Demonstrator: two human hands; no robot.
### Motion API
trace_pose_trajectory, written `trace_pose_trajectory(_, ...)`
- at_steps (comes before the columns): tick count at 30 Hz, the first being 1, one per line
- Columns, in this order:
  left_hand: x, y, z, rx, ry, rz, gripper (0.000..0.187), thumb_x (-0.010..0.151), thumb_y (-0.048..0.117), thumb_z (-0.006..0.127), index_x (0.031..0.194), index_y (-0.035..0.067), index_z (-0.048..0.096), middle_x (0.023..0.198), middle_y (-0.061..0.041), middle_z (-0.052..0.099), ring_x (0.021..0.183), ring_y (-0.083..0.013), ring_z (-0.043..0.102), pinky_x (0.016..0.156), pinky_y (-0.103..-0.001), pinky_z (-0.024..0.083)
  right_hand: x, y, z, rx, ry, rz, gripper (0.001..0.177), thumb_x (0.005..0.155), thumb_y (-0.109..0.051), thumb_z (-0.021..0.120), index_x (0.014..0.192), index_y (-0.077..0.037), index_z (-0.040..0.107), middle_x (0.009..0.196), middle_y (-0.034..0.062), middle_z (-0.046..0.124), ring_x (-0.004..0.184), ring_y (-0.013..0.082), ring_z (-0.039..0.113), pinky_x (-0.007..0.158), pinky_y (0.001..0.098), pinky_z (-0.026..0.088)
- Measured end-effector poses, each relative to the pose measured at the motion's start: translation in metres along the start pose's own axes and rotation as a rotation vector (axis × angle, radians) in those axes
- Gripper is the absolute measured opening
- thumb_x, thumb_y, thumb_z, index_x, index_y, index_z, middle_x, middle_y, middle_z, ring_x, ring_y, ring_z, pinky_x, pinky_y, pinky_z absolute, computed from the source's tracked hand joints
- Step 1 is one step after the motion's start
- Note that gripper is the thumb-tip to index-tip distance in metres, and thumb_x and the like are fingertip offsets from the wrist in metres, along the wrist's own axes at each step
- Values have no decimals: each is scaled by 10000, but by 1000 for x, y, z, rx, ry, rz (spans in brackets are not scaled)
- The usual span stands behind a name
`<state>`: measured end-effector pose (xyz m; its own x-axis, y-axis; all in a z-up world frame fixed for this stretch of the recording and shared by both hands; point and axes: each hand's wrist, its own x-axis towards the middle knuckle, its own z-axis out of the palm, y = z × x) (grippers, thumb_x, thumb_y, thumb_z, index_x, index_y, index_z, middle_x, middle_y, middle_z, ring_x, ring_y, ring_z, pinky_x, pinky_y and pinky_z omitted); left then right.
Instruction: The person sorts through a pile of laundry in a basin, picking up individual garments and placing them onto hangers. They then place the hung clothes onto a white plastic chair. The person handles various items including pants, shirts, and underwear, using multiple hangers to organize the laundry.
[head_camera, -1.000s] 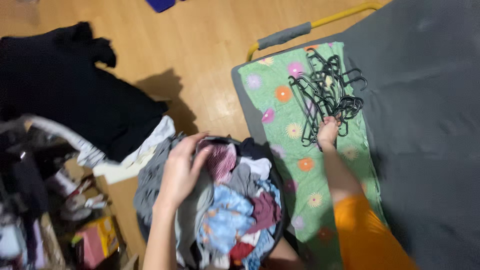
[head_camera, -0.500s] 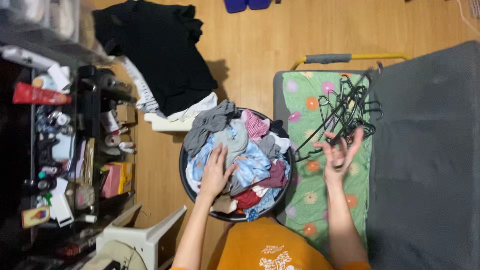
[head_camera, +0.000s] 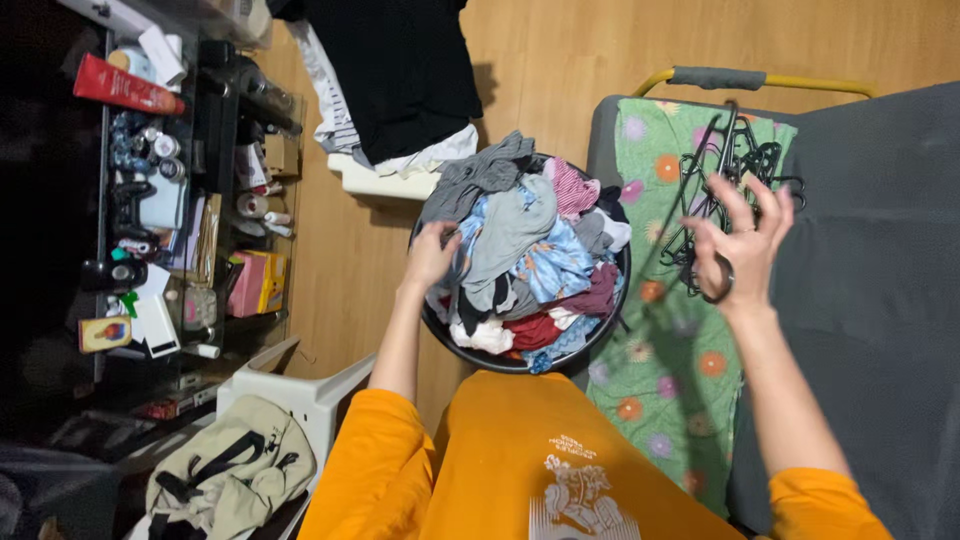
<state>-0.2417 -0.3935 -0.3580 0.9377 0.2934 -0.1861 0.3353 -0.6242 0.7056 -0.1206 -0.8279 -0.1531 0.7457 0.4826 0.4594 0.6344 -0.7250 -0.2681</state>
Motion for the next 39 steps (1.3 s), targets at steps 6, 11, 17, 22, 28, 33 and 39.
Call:
trace_pose_trajectory(6, -82, -88, 39, -70, 58, -166, 275, 895, 204, 702, 1115, 40, 718, 1115, -209, 698, 975, -364, 721, 873, -436, 561, -4, 25, -2, 276, 19, 78, 697, 1116, -408, 361, 517, -99, 540, 622, 63, 639, 648, 194, 637, 1183, 533, 465)
trace_pose_trajectory(11, -131, -96, 77, -95, -13, -272, 238, 936, 188, 607, 1091, 59, 732, 1012, -215, 763, 926, -350, 752, 840, -428, 594, -16, 49, 40, 735, 43, 874, 536, 1198, -411, 476, 791, -71, 552, 659, 26, 570, 557, 114, 583, 562, 306, 462)
trace_pose_trajectory(17, -157, -25, 104, 165, 38, -245, 220, 942, 193, 603, 1082, 38, 674, 1066, -221, 722, 1016, -404, 685, 892, -505, 537, -22, 14, 82, 1109, -69, 1033, 349, 1160, -373, 523, 940, -108, 581, 738, -32, 567, 582, 53, 474, 520, 236, 371)
trace_pose_trajectory(22, -184, 44, 93, 372, -101, -148, 541, 843, 351, 702, 1154, -78, 593, 1134, -218, 627, 1048, -389, 619, 816, -454, 555, -33, -20, 118, 1080, -144, 931, 295, 1144, -339, 518, 964, -107, 552, 792, -10, 628, 601, 44, 480, 548, 224, 390)
trace_pose_trajectory(28, -215, 13, 154, 930, -74, -19, 498, 956, 275, 703, 1340, -14, 577, 1132, -136, 649, 993, -260, 653, 760, -331, 568, -41, -56, 128, 1001, -286, 854, 281, 1120, -318, 516, 984, -77, 564, 811, 25, 679, 552, 47, 437, 509, 241, 352)
trace_pose_trajectory(33, -203, -4, 92, 592, -222, -126, 661, 791, 393, 741, 1352, 85, 576, 1113, -78, 655, 1043, -243, 632, 825, -394, 558, -51, -70, 124, 988, -328, 839, 240, 1085, -297, 528, 1000, -79, 583, 789, 10, 683, 536, 40, 451, 488, 244, 348)
trace_pose_trajectory(39, -189, 15, 80, 742, -283, 68, 534, 897, 458, 670, 1244, 54, 627, 1187, -104, 609, 1185, -299, 529, 989, -507, 466, -60, -80, 125, 857, -309, 601, 219, 1089, -286, 568, 1102, -72, 613, 870, 15, 665, 791, 66, 563, 705, 245, 446)
